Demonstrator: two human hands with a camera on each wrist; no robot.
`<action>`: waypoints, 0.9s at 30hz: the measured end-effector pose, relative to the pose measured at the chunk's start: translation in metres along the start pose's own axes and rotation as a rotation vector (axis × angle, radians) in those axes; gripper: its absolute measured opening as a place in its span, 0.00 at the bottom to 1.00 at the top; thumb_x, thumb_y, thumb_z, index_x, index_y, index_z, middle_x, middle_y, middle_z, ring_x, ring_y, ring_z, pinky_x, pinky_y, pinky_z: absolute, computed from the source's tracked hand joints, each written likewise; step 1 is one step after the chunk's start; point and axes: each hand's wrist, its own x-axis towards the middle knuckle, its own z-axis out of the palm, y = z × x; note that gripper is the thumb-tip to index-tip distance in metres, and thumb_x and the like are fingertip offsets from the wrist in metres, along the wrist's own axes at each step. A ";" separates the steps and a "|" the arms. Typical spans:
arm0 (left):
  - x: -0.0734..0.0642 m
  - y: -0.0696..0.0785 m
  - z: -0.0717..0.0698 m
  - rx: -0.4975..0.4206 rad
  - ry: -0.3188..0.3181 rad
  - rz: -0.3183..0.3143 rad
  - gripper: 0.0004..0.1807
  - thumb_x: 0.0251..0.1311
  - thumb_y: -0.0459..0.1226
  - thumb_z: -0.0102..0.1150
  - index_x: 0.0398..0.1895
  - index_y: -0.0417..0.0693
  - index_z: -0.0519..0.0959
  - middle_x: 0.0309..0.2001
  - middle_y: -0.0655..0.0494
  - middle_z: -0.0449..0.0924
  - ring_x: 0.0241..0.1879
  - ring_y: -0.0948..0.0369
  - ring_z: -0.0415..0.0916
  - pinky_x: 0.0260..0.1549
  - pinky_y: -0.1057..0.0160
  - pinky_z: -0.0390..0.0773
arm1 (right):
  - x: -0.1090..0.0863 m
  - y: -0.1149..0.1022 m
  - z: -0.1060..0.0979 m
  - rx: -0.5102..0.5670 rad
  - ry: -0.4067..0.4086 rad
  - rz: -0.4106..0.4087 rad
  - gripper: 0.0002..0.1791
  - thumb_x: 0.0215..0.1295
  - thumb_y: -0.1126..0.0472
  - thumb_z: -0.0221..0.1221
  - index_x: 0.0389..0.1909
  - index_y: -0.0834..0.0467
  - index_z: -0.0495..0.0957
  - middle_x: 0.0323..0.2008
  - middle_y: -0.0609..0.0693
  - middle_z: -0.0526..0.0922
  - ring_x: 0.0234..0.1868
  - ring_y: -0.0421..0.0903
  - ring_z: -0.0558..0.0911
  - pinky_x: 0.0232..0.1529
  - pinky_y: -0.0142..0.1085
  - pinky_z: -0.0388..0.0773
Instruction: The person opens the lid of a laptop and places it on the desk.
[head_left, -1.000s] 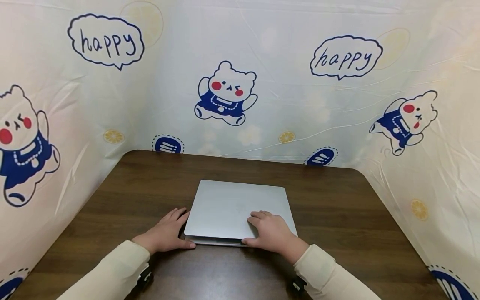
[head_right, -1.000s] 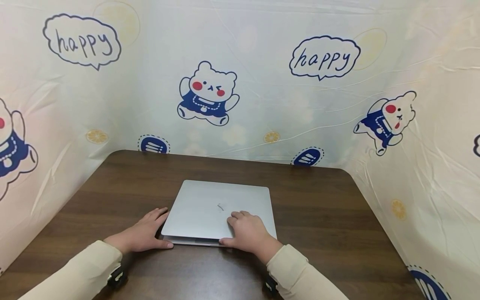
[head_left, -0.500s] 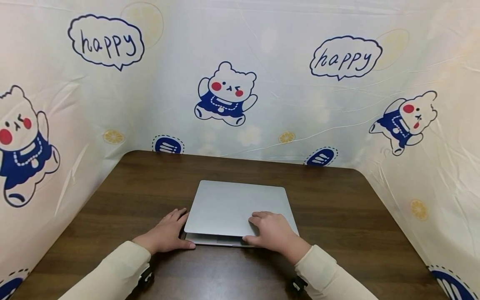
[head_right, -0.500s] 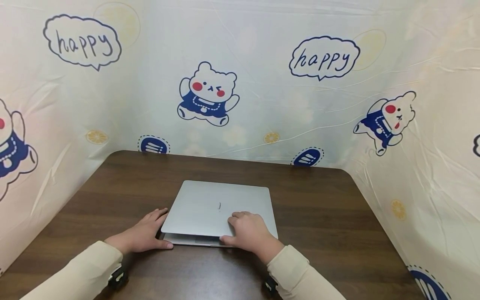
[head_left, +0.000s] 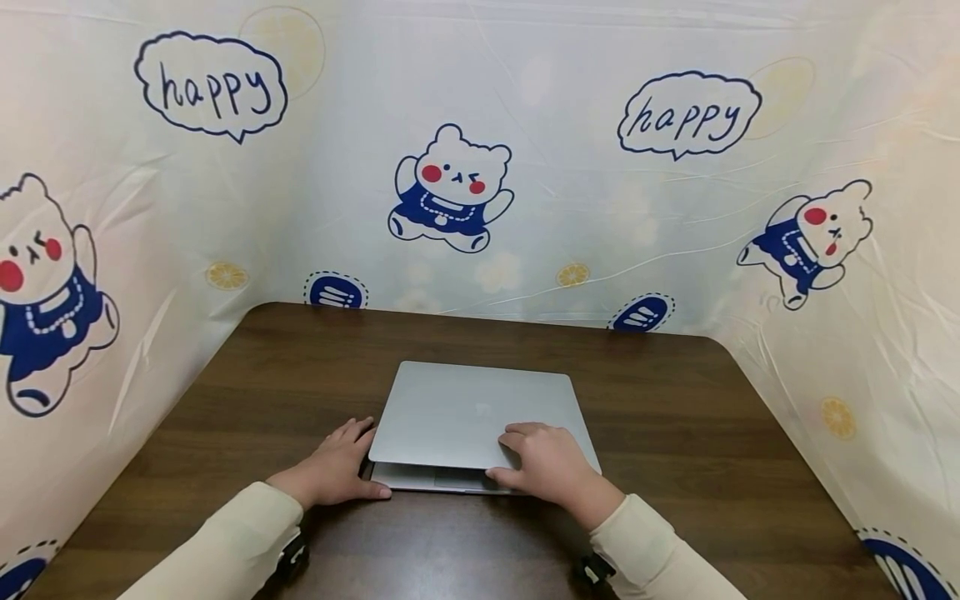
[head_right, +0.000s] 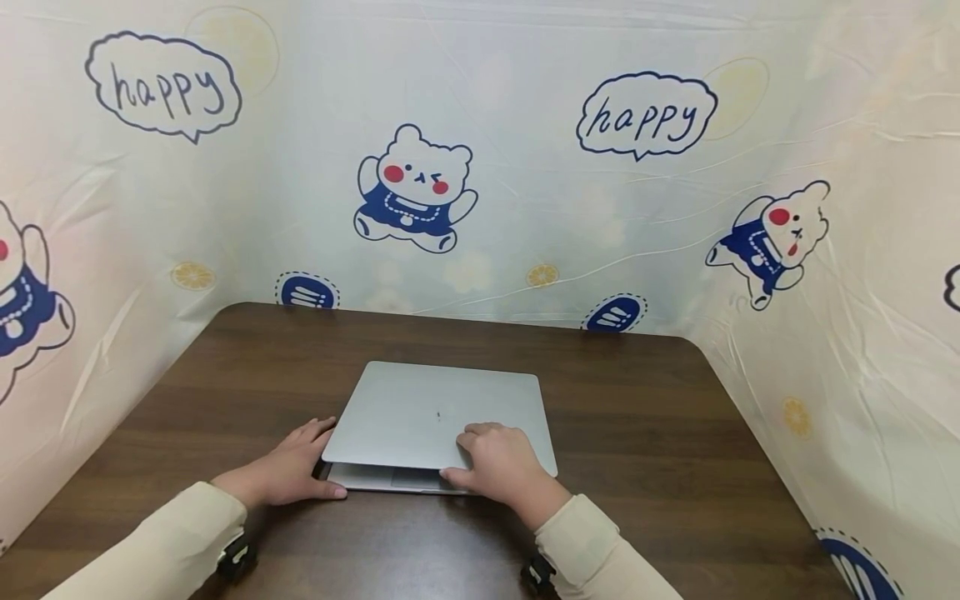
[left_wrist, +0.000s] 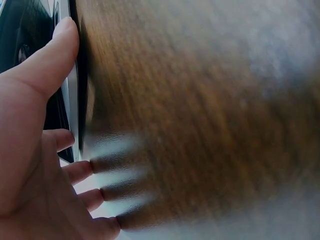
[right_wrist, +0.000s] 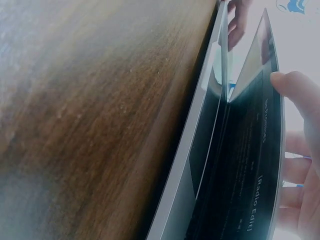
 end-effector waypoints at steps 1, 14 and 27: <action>0.000 0.000 0.000 0.000 0.000 0.001 0.54 0.45 0.57 0.72 0.68 0.32 0.62 0.69 0.30 0.54 0.69 0.31 0.47 0.62 0.32 0.53 | 0.000 0.000 0.000 0.000 0.007 -0.003 0.24 0.56 0.39 0.63 0.42 0.54 0.85 0.46 0.50 0.85 0.46 0.46 0.84 0.39 0.41 0.82; 0.003 0.000 0.000 0.007 0.003 0.011 0.54 0.44 0.57 0.72 0.67 0.31 0.62 0.69 0.28 0.54 0.68 0.29 0.46 0.61 0.31 0.53 | 0.000 0.003 0.000 -0.028 0.109 -0.048 0.21 0.57 0.39 0.63 0.39 0.53 0.86 0.41 0.48 0.86 0.41 0.44 0.85 0.31 0.39 0.82; 0.003 0.000 -0.001 0.008 -0.011 0.004 0.53 0.46 0.56 0.72 0.68 0.33 0.61 0.69 0.28 0.53 0.68 0.29 0.46 0.60 0.30 0.52 | 0.002 0.004 -0.004 -0.052 0.213 -0.084 0.17 0.57 0.42 0.64 0.34 0.52 0.85 0.37 0.45 0.87 0.36 0.41 0.85 0.28 0.36 0.81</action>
